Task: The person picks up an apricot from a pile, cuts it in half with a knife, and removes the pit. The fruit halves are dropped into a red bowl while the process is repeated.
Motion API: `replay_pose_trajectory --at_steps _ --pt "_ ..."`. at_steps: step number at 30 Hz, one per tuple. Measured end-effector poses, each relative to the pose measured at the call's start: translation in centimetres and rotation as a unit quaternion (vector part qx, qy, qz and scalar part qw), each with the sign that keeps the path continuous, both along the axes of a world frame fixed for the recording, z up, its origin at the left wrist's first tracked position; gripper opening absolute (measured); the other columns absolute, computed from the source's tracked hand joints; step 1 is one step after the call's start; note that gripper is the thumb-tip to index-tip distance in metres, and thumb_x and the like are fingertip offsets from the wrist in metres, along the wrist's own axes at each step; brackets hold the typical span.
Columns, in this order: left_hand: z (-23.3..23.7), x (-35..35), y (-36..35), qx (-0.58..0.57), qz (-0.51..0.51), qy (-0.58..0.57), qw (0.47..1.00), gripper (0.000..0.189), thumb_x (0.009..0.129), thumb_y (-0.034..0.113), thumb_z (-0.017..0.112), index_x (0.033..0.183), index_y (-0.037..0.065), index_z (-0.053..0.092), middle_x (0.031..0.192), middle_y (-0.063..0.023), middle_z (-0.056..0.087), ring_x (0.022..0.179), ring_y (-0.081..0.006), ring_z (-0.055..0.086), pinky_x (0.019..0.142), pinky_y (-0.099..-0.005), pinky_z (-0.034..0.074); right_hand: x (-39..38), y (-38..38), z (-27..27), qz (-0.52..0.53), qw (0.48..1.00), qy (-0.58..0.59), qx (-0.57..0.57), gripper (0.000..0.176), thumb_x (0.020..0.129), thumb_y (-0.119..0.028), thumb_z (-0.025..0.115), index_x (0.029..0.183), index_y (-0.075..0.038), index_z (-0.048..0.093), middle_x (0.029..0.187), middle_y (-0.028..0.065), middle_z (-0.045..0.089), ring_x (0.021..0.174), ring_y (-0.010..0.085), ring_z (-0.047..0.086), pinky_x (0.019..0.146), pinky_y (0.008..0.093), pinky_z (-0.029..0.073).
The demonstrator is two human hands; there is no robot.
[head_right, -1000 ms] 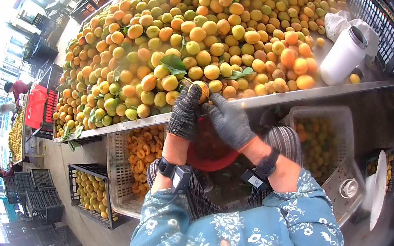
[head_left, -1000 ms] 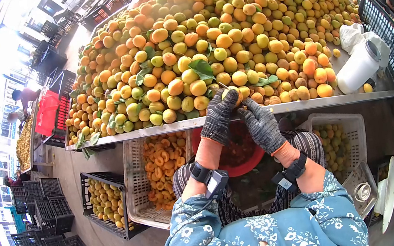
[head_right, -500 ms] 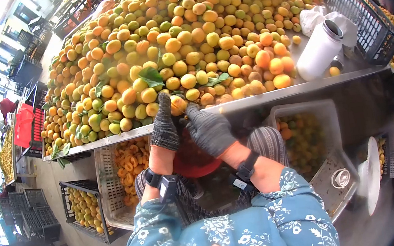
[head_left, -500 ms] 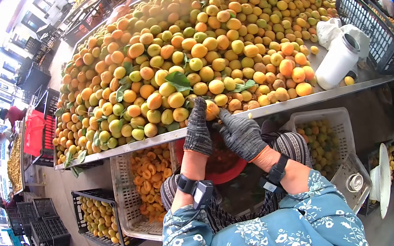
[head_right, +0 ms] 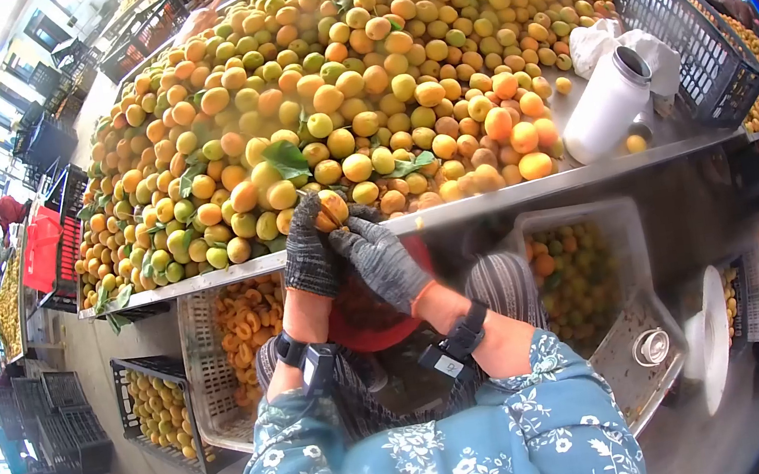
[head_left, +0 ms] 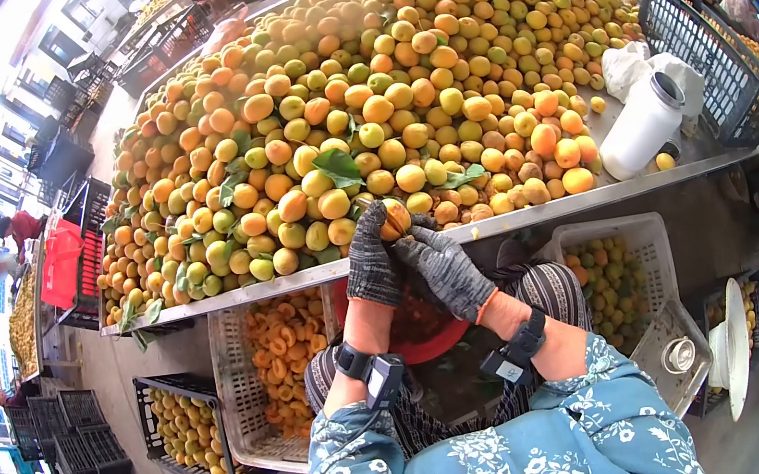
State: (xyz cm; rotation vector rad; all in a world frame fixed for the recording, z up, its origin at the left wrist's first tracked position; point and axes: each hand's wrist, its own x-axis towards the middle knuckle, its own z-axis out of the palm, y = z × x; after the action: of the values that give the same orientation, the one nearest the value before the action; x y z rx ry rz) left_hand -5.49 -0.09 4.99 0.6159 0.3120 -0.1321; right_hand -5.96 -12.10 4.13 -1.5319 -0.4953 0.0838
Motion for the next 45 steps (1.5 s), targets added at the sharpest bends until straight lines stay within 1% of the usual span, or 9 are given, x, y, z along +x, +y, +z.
replay_pose_trajectory --at_steps 2,15,21,23,31,35,37,41,45 --pt "-1.8 1.0 0.5 0.04 0.171 0.037 0.984 0.028 0.087 0.029 0.064 0.102 0.006 0.061 0.086 -0.0067 0.063 0.075 -0.0207 0.063 0.071 -0.0314 0.054 0.1 -1.1 2.6 0.132 0.923 0.344 0.111 0.022 0.094 -0.022 0.059 0.101 -0.001 0.063 0.087 0.0014 0.064 0.075 0.0079 0.058 0.065 0.0228 0.048" --pt "0.2 0.7 0.2 0.346 -0.143 -0.144 0.916 0.029 0.087 0.022 0.061 0.11 0.003 0.059 0.101 -0.0048 0.061 0.093 -0.0139 0.058 0.085 -0.0256 0.046 2.7 -4.2 4.4 0.07 0.997 -0.003 -0.042 0.051 0.067 -0.01 0.081 0.115 -0.005 0.062 0.099 0.0028 0.068 0.086 0.0101 0.061 0.078 0.0271 0.05" --pt "3.1 -2.0 -2.1 0.432 -0.033 -0.319 0.843 0.036 0.088 0.02 0.056 0.12 0.004 0.056 0.098 -0.0044 0.06 0.087 -0.0117 0.058 0.077 -0.0272 0.049 2.2 -4.1 5.7 0.098 0.954 0.223 0.174 0.034 0.07 0.0 0.071 0.103 0.0 0.065 0.092 0.0051 0.068 0.082 0.0129 0.064 0.074 0.0261 0.053" --pt "1.7 -1.2 -2.6 0.002 -0.053 -0.105 0.993 0.042 0.088 0.027 0.054 0.122 0.003 0.054 0.105 -0.0071 0.062 0.085 -0.015 0.062 0.071 -0.0272 0.053 2.0 -3.9 5.6 0.107 0.929 0.247 0.255 0.032 0.07 0.0 0.07 0.102 0.0 0.064 0.088 0.0055 0.067 0.077 0.014 0.065 0.068 0.025 0.054" --pt "1.0 -1.2 -0.4 -0.2 -0.124 -0.135 0.963 0.053 0.085 0.031 0.057 0.127 0.002 0.049 0.103 -0.0145 0.062 0.083 -0.0205 0.065 0.056 -0.0249 0.056 2.7 -5.2 2.8 0.121 0.841 0.318 0.421 0.042 0.074 -0.004 0.061 0.115 0.002 0.055 0.081 0.0104 0.063 0.055 0.018 0.06 0.051 0.0256 0.051" --pt "2.6 -1.9 0.1 -0.057 -0.098 -0.127 0.985 0.049 0.082 0.024 0.061 0.124 0.001 0.052 0.101 -0.0121 0.062 0.092 -0.0241 0.06 0.078 -0.0333 0.051 2.8 -5.6 3.4 0.143 0.833 0.291 0.448 0.044 0.073 -0.001 0.061 0.116 0.001 0.054 0.088 0.0119 0.062 0.061 0.0195 0.062 0.056 0.0279 0.053" --pt "2.7 -1.8 -0.2 0.601 -0.022 -0.398 0.693 0.044 0.079 0.018 0.067 0.118 0.0 0.058 0.1 -0.0103 0.063 0.091 -0.0232 0.06 0.08 -0.0308 0.049 2.8 -5.4 3.5 0.137 0.854 0.283 0.415 0.043 0.073 0.001 0.062 0.116 0.001 0.056 0.092 0.0117 0.063 0.064 0.0182 0.063 0.057 0.0278 0.053" --pt "2.9 -1.8 -1.6 0.213 -0.073 -0.082 0.971 0.031 0.084 0.013 0.065 0.112 0.001 0.061 0.096 -0.006 0.063 0.087 -0.0145 0.062 0.077 -0.0235 0.048 1.9 -4.7 5.0 0.087 0.938 0.244 0.232 0.044 0.072 0.005 0.064 0.116 0.0 0.06 0.104 0.0099 0.065 0.07 0.0135 0.063 0.063 0.0261 0.053" --pt "2.8 -1.7 -0.7 0.128 -0.062 -0.062 0.988 0.027 0.085 0.018 0.065 0.106 0.002 0.061 0.086 -0.0025 0.062 0.066 -0.0096 0.059 0.055 -0.0189 0.046 1.8 -4.8 6.4 0.086 0.941 0.236 0.228 0.044 0.073 0.005 0.064 0.116 0.001 0.061 0.107 0.0081 0.066 0.072 0.0086 0.061 0.064 0.0202 0.05"
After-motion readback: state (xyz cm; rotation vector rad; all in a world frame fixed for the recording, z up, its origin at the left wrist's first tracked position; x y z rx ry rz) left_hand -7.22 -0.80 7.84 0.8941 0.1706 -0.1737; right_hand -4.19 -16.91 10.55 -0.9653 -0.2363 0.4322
